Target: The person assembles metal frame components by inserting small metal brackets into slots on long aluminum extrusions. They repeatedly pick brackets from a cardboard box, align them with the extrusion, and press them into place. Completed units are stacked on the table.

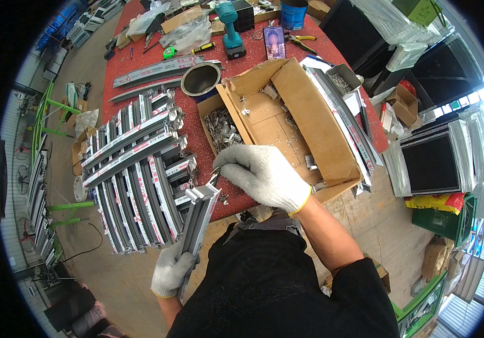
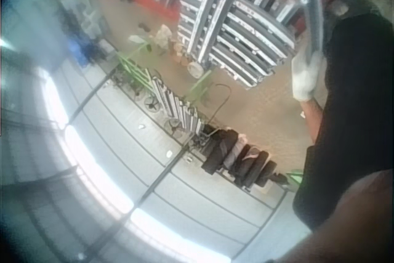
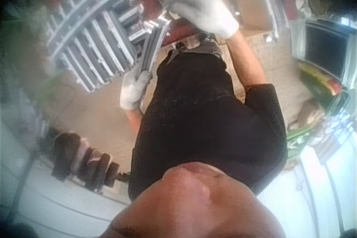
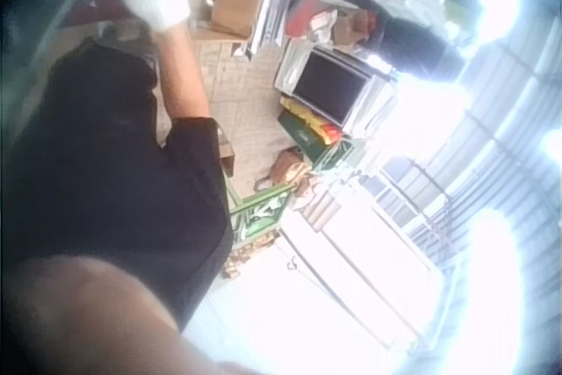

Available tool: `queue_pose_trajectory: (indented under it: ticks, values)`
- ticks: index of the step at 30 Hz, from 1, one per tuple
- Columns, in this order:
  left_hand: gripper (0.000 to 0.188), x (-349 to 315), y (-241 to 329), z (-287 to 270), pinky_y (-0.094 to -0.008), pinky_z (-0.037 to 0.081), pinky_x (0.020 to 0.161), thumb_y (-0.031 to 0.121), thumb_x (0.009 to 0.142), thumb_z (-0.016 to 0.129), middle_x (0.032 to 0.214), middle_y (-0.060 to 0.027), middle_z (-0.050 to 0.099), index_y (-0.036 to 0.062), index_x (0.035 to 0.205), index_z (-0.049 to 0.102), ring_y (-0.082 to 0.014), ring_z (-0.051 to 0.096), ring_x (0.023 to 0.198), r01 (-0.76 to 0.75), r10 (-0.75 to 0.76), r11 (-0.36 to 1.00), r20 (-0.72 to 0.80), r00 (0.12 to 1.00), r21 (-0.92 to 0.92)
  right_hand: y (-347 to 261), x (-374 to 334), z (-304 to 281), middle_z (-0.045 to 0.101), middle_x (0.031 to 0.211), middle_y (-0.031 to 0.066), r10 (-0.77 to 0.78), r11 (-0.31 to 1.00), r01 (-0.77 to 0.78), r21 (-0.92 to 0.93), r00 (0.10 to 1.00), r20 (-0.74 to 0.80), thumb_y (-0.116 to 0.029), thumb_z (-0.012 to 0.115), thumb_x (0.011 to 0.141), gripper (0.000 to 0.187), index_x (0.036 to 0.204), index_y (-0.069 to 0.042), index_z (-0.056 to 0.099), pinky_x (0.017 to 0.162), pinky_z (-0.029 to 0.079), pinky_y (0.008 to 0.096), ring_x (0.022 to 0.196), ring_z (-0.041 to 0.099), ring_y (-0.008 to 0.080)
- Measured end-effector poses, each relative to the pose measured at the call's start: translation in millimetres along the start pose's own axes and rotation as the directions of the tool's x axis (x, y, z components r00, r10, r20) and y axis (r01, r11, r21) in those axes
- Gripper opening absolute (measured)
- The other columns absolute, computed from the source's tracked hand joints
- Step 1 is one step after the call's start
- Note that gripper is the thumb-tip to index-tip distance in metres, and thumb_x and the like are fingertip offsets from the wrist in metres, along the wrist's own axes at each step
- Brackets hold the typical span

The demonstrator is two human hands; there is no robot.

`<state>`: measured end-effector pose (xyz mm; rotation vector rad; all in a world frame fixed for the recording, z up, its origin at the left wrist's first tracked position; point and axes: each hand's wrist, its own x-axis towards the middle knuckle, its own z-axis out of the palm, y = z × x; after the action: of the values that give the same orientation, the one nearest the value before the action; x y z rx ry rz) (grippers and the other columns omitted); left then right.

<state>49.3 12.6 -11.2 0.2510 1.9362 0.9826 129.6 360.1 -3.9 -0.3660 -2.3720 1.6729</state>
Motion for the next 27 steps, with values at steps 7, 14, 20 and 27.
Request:
queue_pose_trajectory:
  ticks: [7,14,20,27]
  values:
    - [0.04,1,2,1,-0.0354,0.049,0.068,0.028,0.094,0.076,0.08,-0.0057,0.067,-0.0062,0.113,0.078,-0.0127,0.057,0.075,0.005,-0.005,1.0,-0.003,1.0,-0.001,0,4,4,0.085,0.102,0.0133,-0.063,0.998,0.063,-0.002,0.998,0.007,-0.012,0.074,0.104,0.018,0.118,-0.003,0.082,0.086,0.063,0.038,0.093,0.083,0.0248]
    - [0.041,1,3,0,-0.0377,0.052,0.071,0.028,0.093,0.076,0.081,-0.0084,0.069,-0.007,0.114,0.078,-0.0151,0.059,0.076,0.001,-0.001,1.0,-0.009,1.0,0.029,0,4,4,0.084,0.102,0.0144,-0.055,0.998,0.055,0.006,0.999,0.001,-0.012,0.075,0.104,0.019,0.118,-0.003,0.082,0.087,0.063,0.038,0.094,0.083,0.0257]
    - [0.04,2,9,5,-0.0415,0.053,0.07,0.029,0.093,0.077,0.077,-0.0167,0.066,-0.0075,0.111,0.076,-0.0184,0.06,0.072,-0.016,0.023,0.988,-0.039,0.999,0.155,2,7,8,0.085,0.103,0.0136,-0.02,0.999,0.02,0.042,1.0,-0.009,-0.013,0.076,0.103,0.019,0.117,-0.002,0.083,0.087,0.063,0.0364,0.095,0.083,0.0243]
    - [0.037,-1,15,6,-0.0442,0.052,0.069,0.027,0.092,0.078,0.073,-0.0201,0.06,-0.0072,0.106,0.076,-0.0194,0.058,0.069,-0.071,0.088,0.972,-0.064,0.994,0.223,4,10,3,0.085,0.109,0.0134,-0.008,0.998,0.005,0.056,0.998,0.056,-0.014,0.077,0.102,0.022,0.118,-0.002,0.084,0.09,0.063,0.0367,0.099,0.083,0.0236]
